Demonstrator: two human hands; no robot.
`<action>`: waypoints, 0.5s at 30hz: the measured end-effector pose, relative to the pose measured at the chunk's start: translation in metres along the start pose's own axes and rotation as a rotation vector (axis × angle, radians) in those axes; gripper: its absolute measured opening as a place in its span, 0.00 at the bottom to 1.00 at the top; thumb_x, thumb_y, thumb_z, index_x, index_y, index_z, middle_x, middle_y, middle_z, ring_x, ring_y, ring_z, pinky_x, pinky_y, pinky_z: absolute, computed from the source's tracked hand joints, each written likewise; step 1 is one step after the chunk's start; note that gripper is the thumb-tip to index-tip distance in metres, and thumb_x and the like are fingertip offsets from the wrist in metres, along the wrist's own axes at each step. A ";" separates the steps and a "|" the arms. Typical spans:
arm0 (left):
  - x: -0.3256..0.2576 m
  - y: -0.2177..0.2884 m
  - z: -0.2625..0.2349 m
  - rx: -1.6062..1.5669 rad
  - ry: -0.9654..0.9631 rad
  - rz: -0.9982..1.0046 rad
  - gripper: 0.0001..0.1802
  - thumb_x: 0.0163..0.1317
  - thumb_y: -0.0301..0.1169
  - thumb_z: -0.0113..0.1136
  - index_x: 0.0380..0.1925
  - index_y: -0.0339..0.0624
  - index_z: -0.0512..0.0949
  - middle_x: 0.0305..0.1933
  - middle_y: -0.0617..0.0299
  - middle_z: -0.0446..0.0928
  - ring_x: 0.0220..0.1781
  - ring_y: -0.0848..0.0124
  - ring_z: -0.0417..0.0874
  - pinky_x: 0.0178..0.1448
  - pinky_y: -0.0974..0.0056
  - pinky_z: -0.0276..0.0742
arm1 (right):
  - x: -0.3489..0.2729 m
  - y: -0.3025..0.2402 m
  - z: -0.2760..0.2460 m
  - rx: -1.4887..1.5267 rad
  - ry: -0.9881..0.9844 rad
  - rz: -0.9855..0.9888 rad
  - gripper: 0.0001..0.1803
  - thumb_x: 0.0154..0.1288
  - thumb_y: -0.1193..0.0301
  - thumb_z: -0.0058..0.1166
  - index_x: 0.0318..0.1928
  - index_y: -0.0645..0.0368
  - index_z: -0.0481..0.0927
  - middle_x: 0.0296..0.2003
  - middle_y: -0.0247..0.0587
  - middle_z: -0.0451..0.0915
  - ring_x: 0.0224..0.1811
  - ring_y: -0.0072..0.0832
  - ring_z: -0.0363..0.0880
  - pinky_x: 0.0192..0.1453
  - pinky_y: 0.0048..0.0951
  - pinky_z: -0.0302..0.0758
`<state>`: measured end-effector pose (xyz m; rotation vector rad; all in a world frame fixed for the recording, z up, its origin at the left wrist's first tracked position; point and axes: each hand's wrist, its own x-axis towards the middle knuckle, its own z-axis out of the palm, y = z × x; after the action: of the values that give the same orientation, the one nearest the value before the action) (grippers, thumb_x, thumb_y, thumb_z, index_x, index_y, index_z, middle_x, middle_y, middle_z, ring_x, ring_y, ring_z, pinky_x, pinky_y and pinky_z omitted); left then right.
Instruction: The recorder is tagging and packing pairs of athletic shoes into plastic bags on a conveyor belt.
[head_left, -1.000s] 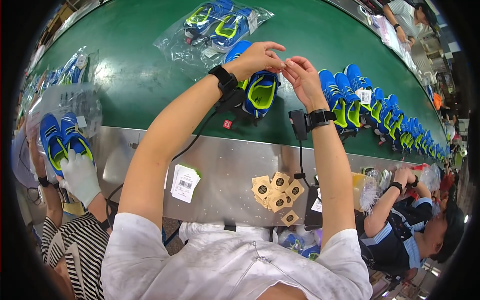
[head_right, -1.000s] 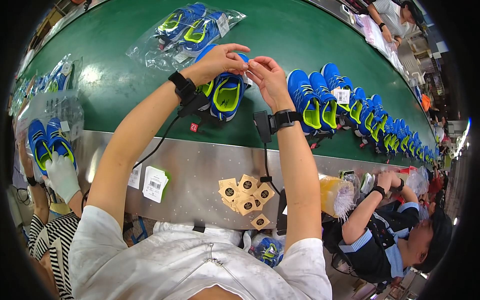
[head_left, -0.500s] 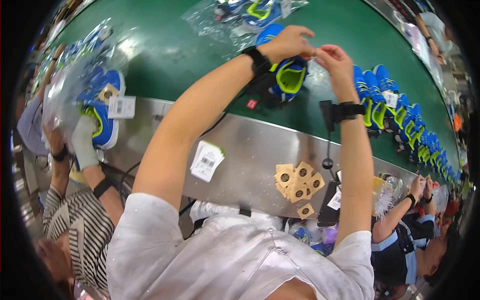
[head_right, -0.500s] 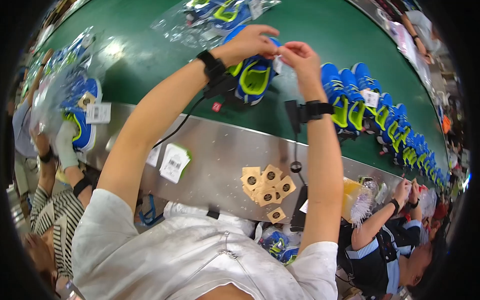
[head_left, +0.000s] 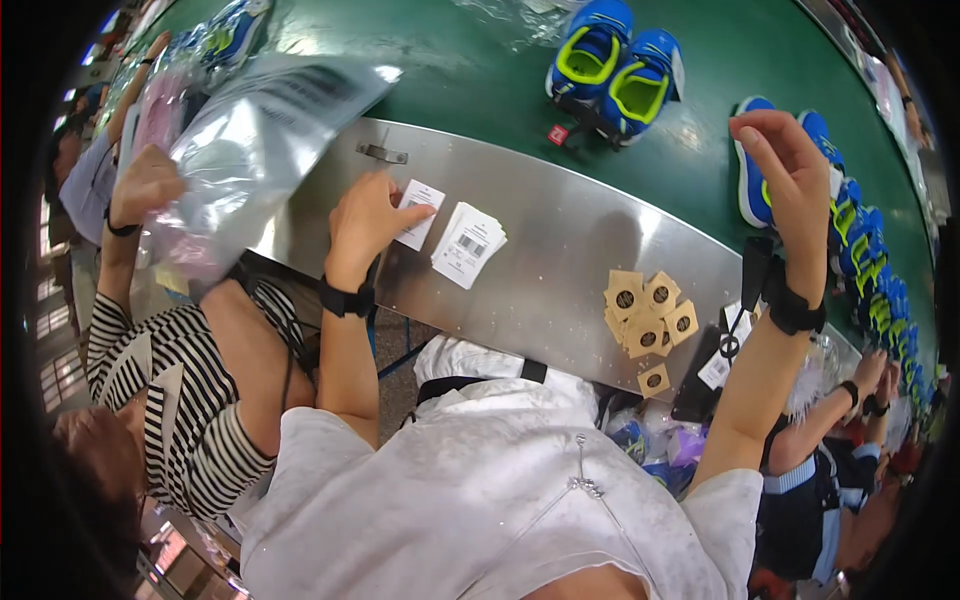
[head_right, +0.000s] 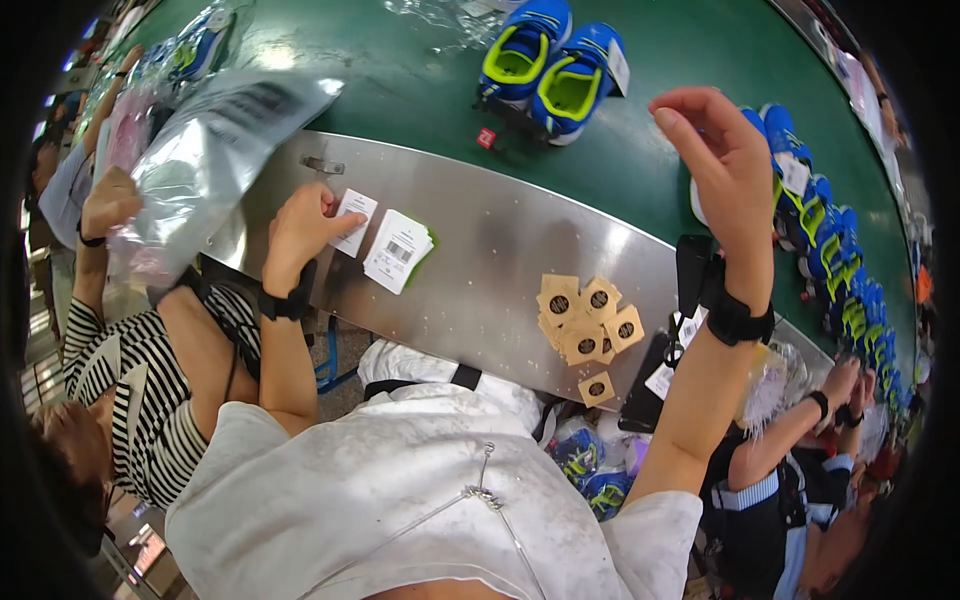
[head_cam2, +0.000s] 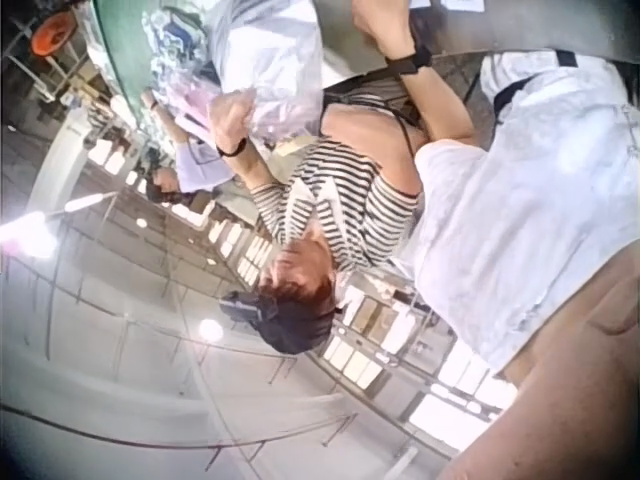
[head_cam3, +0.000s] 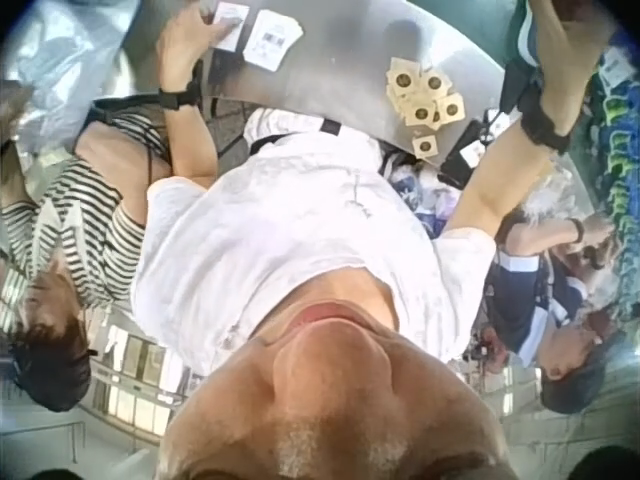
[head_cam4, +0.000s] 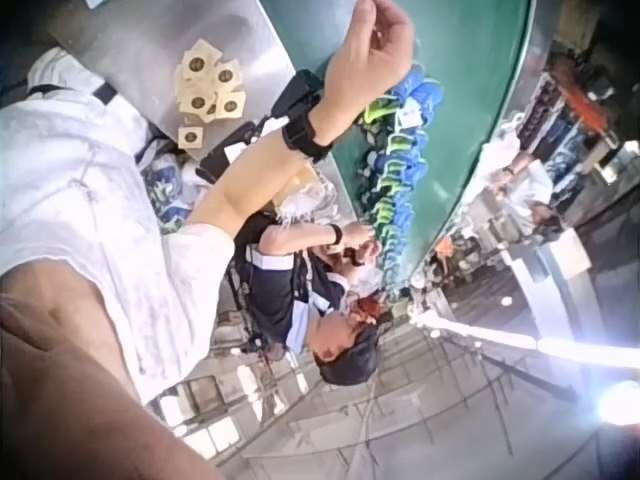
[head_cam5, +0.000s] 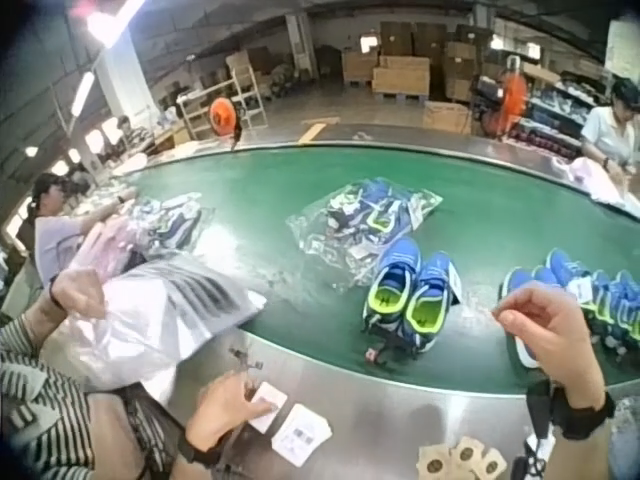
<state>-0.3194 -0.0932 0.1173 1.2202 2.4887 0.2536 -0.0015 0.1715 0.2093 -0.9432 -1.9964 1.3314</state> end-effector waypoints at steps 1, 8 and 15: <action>-0.002 0.003 0.005 -0.010 -0.016 0.027 0.23 0.44 0.44 0.71 0.28 0.37 0.76 0.26 0.55 0.76 0.29 0.63 0.78 0.34 0.61 0.71 | -0.009 -0.004 0.000 -0.100 0.016 -0.027 0.08 0.64 0.73 0.55 0.41 0.65 0.79 0.36 0.35 0.81 0.40 0.21 0.78 0.49 0.21 0.72; 0.017 0.005 0.041 -0.143 -0.010 -0.063 0.24 0.43 0.41 0.71 0.30 0.34 0.72 0.33 0.48 0.74 0.36 0.53 0.77 0.40 0.54 0.71 | -0.069 0.000 -0.017 -0.422 0.146 -0.176 0.07 0.60 0.75 0.58 0.39 0.63 0.80 0.33 0.37 0.82 0.34 0.21 0.79 0.41 0.21 0.74; 0.027 0.050 0.016 -0.605 0.186 0.173 0.13 0.66 0.34 0.51 0.39 0.32 0.72 0.36 0.56 0.77 0.35 0.70 0.76 0.40 0.67 0.70 | -0.176 0.071 0.001 -0.867 -0.118 0.321 0.13 0.54 0.68 0.62 0.40 0.58 0.78 0.34 0.43 0.80 0.32 0.39 0.79 0.36 0.35 0.75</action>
<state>-0.2927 -0.0412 0.1120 1.1743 2.1864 1.1153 0.1204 0.0493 0.1319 -1.6430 -2.6474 0.6207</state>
